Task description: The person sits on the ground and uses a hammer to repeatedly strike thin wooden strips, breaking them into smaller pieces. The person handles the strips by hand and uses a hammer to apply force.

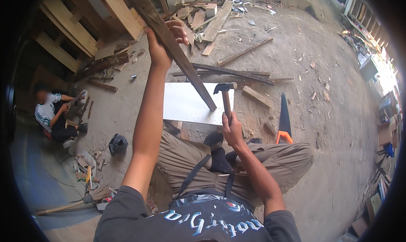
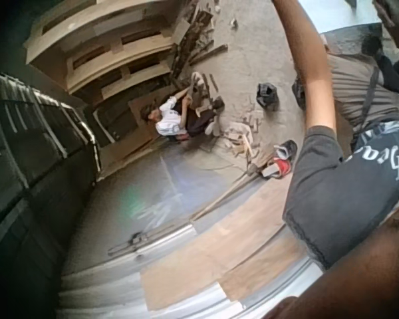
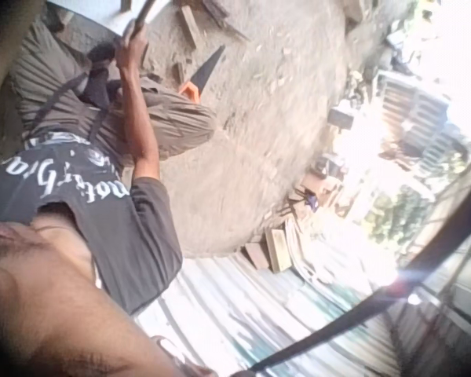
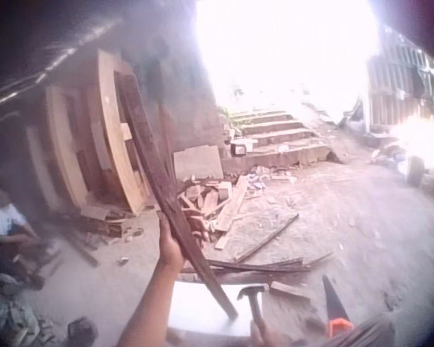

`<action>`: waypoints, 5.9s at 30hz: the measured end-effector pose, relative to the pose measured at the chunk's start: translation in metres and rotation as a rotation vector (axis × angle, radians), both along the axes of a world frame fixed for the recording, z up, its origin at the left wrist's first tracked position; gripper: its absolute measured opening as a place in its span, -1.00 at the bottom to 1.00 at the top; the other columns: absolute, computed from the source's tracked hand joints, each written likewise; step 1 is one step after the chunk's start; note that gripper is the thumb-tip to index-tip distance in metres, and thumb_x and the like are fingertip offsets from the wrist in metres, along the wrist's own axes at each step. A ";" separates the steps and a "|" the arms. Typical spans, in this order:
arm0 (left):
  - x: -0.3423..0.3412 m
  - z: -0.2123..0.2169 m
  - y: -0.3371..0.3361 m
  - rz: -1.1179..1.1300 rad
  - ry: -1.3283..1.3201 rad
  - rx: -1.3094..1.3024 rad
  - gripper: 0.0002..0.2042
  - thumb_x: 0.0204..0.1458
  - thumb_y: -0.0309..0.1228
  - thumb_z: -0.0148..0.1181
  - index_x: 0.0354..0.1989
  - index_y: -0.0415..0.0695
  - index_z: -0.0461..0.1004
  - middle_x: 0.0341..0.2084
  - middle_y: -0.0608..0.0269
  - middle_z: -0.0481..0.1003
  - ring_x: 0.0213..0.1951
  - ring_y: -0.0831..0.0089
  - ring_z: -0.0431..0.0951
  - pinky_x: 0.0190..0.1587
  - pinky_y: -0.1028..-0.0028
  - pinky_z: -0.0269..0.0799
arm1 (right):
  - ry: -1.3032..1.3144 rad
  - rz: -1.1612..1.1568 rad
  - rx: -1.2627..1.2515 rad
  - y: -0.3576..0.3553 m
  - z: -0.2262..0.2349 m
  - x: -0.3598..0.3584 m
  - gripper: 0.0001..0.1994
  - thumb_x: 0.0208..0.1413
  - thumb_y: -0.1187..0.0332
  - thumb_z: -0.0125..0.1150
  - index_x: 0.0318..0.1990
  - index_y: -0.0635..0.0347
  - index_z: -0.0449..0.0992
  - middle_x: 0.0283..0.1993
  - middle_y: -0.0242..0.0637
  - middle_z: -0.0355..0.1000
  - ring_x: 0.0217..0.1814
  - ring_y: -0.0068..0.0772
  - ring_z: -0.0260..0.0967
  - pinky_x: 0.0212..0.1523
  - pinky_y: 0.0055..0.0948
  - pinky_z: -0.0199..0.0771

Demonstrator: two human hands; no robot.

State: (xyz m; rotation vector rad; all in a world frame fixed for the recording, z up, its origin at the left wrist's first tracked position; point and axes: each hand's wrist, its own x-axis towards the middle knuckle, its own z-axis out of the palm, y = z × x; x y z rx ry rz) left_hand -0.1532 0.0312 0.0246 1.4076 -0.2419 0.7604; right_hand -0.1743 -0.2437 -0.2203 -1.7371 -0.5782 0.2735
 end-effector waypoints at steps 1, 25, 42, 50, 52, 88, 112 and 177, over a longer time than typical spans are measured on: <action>0.000 0.007 -0.005 0.025 -0.004 0.021 -0.08 0.15 0.47 -0.49 0.01 -0.23 0.45 -0.40 0.09 0.54 -0.38 0.31 0.56 -0.28 0.31 0.49 | 0.004 -0.002 0.020 0.001 0.002 0.003 -0.71 0.37 0.20 0.06 -0.10 0.31 0.40 -0.55 -0.15 0.40 -0.53 -0.34 0.40 -0.49 -0.24 0.35; 0.030 0.080 -0.024 -0.091 -0.090 -0.163 -0.30 0.16 0.41 -0.23 -0.53 -0.07 0.30 -0.81 0.36 0.16 -0.79 0.47 0.20 -0.66 0.48 0.16 | -0.399 0.186 0.156 0.029 0.146 0.030 -0.78 0.33 0.39 0.06 0.04 0.28 0.32 -0.52 -0.01 0.44 -0.49 0.02 0.49 -0.47 -0.14 0.40; 0.020 0.084 -0.026 -0.139 -0.094 -0.166 -0.30 0.17 0.40 -0.22 -0.49 -0.08 0.35 -0.82 0.41 0.16 -0.80 0.53 0.17 -0.71 0.54 0.11 | -0.447 0.202 0.136 0.041 0.105 0.043 -0.74 0.27 0.47 0.11 0.06 0.28 0.29 -0.50 0.00 0.43 -0.51 0.05 0.51 -0.50 -0.14 0.41; 0.028 0.080 -0.027 -0.165 -0.114 -0.135 -0.30 0.18 0.40 -0.24 -0.47 -0.08 0.36 -0.81 0.43 0.16 -0.80 0.55 0.17 -0.70 0.55 0.12 | -0.471 0.169 0.204 0.049 0.080 0.041 -0.78 0.28 0.47 0.10 0.02 0.29 0.28 -0.52 -0.04 0.41 -0.56 -0.01 0.48 -0.54 -0.16 0.39; 0.030 0.082 -0.030 -0.162 -0.127 -0.120 -0.30 0.18 0.40 -0.24 -0.47 -0.08 0.36 -0.81 0.43 0.16 -0.80 0.55 0.17 -0.70 0.55 0.13 | -0.421 0.172 0.219 0.051 0.075 0.038 -0.82 0.29 0.46 0.09 -0.03 0.28 0.30 -0.51 -0.06 0.40 -0.57 -0.06 0.47 -0.54 -0.18 0.38; 0.017 0.081 -0.032 -0.232 -0.166 -0.001 -0.26 0.14 0.47 -0.34 -0.51 -0.06 0.28 -0.85 0.43 0.14 -0.85 0.55 0.16 -0.74 0.53 0.09 | 0.430 0.550 0.212 0.003 0.134 0.033 -0.73 0.41 0.14 0.03 -0.21 0.15 0.33 -0.56 -0.60 0.15 -0.61 -0.78 0.08 -0.63 -0.63 0.21; 0.035 0.079 -0.018 -0.242 0.017 -0.221 -0.24 0.06 0.52 -0.27 -0.55 -0.03 0.34 -0.86 0.43 0.13 -0.85 0.55 0.11 -0.77 0.53 0.03 | -0.238 0.264 0.079 0.042 0.099 0.051 -0.80 0.33 0.31 0.13 -0.17 0.30 0.42 -0.54 -0.16 0.38 -0.55 -0.36 0.38 -0.46 -0.35 0.37; 0.058 0.083 -0.033 -0.245 0.022 -0.095 -0.24 0.11 0.49 -0.29 -0.55 -0.04 0.37 -0.85 0.48 0.13 -0.84 0.62 0.10 -0.76 0.57 0.04 | -0.645 -0.238 0.211 0.118 -0.013 0.048 -0.68 0.28 0.28 0.06 -0.03 0.37 0.21 -0.12 -0.01 0.25 -0.11 -0.12 0.25 0.00 -0.12 0.25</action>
